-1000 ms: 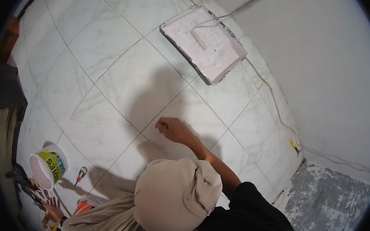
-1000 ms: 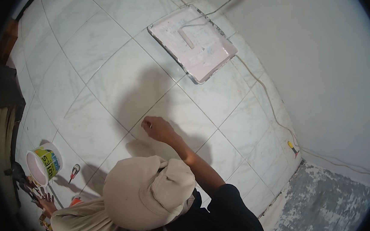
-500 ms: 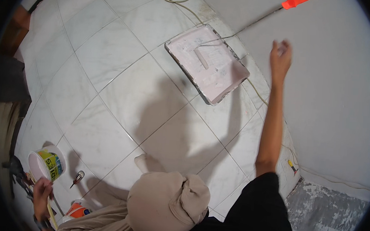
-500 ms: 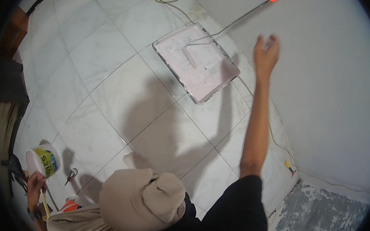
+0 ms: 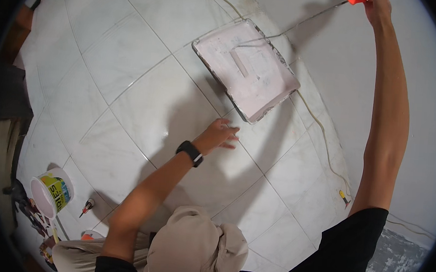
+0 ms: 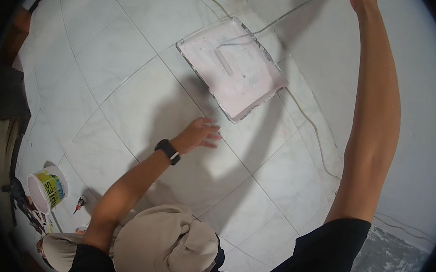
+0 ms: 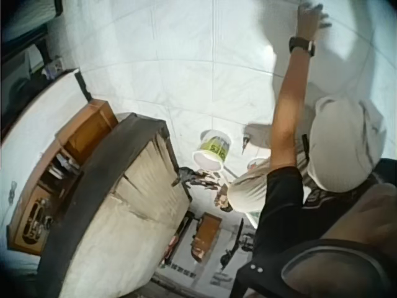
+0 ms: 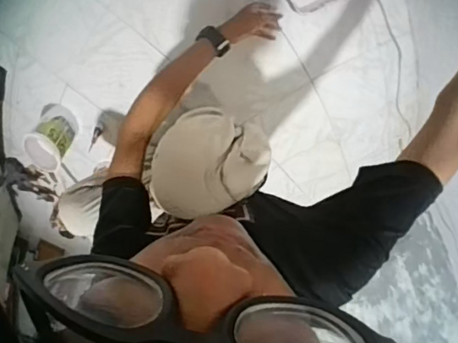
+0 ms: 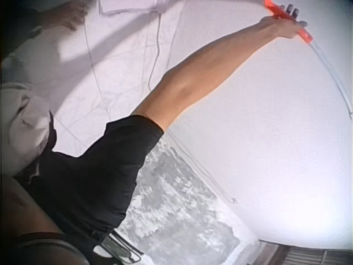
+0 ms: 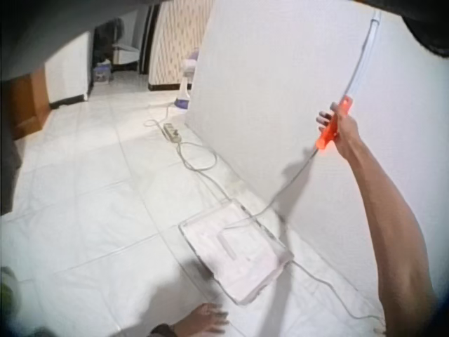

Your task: The person sits on the floor and stirs pink paint in a bucket using a wooden stick. They then pour the paint into a rectangular tray and use a paint roller to spread it evenly. Finally, they pick up the tray and a brush and walk toward a wall.

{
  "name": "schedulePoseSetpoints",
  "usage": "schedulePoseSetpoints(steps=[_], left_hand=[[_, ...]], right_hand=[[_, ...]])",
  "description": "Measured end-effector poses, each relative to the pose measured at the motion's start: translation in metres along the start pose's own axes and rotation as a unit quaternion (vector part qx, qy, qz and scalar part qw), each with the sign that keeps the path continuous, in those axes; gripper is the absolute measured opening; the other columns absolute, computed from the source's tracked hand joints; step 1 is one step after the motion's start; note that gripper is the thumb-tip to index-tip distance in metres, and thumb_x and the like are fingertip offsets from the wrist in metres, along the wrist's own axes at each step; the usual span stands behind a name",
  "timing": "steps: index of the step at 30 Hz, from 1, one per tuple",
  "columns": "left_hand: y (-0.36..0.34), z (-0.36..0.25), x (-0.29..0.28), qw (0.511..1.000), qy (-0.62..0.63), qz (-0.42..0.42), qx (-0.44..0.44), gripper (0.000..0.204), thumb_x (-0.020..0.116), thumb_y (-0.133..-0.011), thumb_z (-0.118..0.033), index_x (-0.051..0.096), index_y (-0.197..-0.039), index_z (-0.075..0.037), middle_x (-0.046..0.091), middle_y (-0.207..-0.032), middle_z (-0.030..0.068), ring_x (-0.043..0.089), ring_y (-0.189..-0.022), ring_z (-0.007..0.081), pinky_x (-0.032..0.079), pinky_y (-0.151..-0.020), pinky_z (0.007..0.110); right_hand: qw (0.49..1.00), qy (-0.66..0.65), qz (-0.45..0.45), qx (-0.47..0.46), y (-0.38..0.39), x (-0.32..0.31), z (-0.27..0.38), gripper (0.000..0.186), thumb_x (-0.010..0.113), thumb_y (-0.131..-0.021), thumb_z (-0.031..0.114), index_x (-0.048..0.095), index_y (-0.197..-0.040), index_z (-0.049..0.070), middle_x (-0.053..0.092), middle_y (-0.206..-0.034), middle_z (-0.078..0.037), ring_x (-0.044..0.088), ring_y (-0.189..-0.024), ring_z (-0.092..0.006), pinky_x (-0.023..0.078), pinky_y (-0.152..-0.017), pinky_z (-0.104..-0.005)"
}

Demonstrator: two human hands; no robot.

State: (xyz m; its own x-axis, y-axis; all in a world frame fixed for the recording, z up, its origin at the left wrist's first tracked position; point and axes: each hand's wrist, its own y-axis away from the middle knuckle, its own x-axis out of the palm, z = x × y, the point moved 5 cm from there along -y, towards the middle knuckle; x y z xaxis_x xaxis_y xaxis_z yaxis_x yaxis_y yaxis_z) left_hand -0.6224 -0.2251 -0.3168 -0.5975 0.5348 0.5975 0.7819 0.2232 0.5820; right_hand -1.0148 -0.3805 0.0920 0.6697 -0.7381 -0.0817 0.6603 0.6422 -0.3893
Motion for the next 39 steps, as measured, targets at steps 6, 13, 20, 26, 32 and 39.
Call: schedulePoseSetpoints(steps=[6, 13, 20, 26, 32, 39], left_hand=[[-0.042, 0.006, 0.005, 0.984, 0.097, -0.106, 0.108, 0.058, 0.069, -0.089, -0.013, 0.037, -0.134, 0.004, 0.053, -0.115, 0.0167, 0.062, -0.106, 0.0256, 0.061, -0.082, 0.040], [-0.042, 0.006, -0.011, 0.962, 0.114, -0.190, 0.157, 0.046, 0.065, -0.086, -0.008, 0.044, -0.126, 0.000, 0.054, -0.105, 0.0100, 0.062, -0.093, 0.0195, 0.062, -0.076, 0.036], [0.080, -0.014, -0.146, 0.947, 0.050, -0.286, 0.136, 0.039, 0.049, -0.086, -0.025, 0.058, -0.117, -0.003, 0.059, -0.101, 0.0071, 0.059, -0.088, 0.0185, 0.055, -0.077, 0.041], [0.228, -0.032, -0.287, 0.903, -0.109, -0.396, 0.126, 0.025, 0.052, -0.092, -0.014, 0.066, -0.110, -0.003, 0.064, -0.086, 0.0004, 0.058, -0.071, 0.0079, 0.050, -0.060, 0.027], [0.340, -0.043, -0.392, 0.845, -0.135, -0.468, 0.218, 0.028, 0.055, -0.094, -0.011, 0.066, -0.119, -0.004, 0.067, -0.094, 0.0012, 0.060, -0.079, 0.0097, 0.050, -0.072, 0.026], [0.411, -0.002, -0.451, 0.698, -0.057, -0.638, 0.319, 0.032, 0.059, -0.098, -0.020, 0.064, -0.127, -0.007, 0.065, -0.107, 0.0015, 0.058, -0.088, 0.0111, 0.050, -0.078, 0.026]], right_hand=[[0.998, -0.013, 0.061, -0.020, 0.019, 0.022, -0.002, 0.045, 0.049, -0.104, 0.035, 0.038, -0.125, -0.003, 0.058, -0.084, -0.016, 0.061, -0.073, -0.0261, 0.054, -0.068, -0.0377], [0.994, -0.097, 0.032, -0.043, 0.055, 0.040, 0.026, 0.034, 0.042, -0.106, 0.036, 0.045, -0.113, 0.002, 0.052, -0.070, -0.008, 0.054, -0.059, -0.0168, 0.052, -0.061, -0.0346], [0.962, 0.147, 0.129, -0.190, 0.149, 0.049, 0.077, 0.047, 0.039, -0.107, 0.031, 0.052, -0.131, -0.007, 0.054, -0.138, -0.024, 0.053, -0.128, -0.0350, 0.034, -0.115, -0.0431], [0.884, -0.265, 0.364, -0.124, 0.239, 0.079, 0.097, 0.041, 0.039, -0.103, 0.042, 0.051, -0.109, 0.004, 0.049, -0.069, -0.007, 0.052, -0.058, -0.0176, 0.047, -0.063, -0.0356], [0.850, -0.311, 0.425, -0.022, 0.328, 0.124, 0.105, 0.043, 0.055, -0.093, 0.040, 0.055, -0.108, 0.000, 0.054, -0.077, -0.011, 0.053, -0.065, -0.0186, 0.044, -0.070, -0.0337], [0.963, 0.170, 0.168, -0.123, 0.374, 0.111, 0.105, 0.064, 0.054, -0.088, 0.068, 0.048, -0.101, 0.006, 0.043, -0.097, -0.009, 0.044, -0.080, -0.0127, 0.038, -0.067, -0.0269]])
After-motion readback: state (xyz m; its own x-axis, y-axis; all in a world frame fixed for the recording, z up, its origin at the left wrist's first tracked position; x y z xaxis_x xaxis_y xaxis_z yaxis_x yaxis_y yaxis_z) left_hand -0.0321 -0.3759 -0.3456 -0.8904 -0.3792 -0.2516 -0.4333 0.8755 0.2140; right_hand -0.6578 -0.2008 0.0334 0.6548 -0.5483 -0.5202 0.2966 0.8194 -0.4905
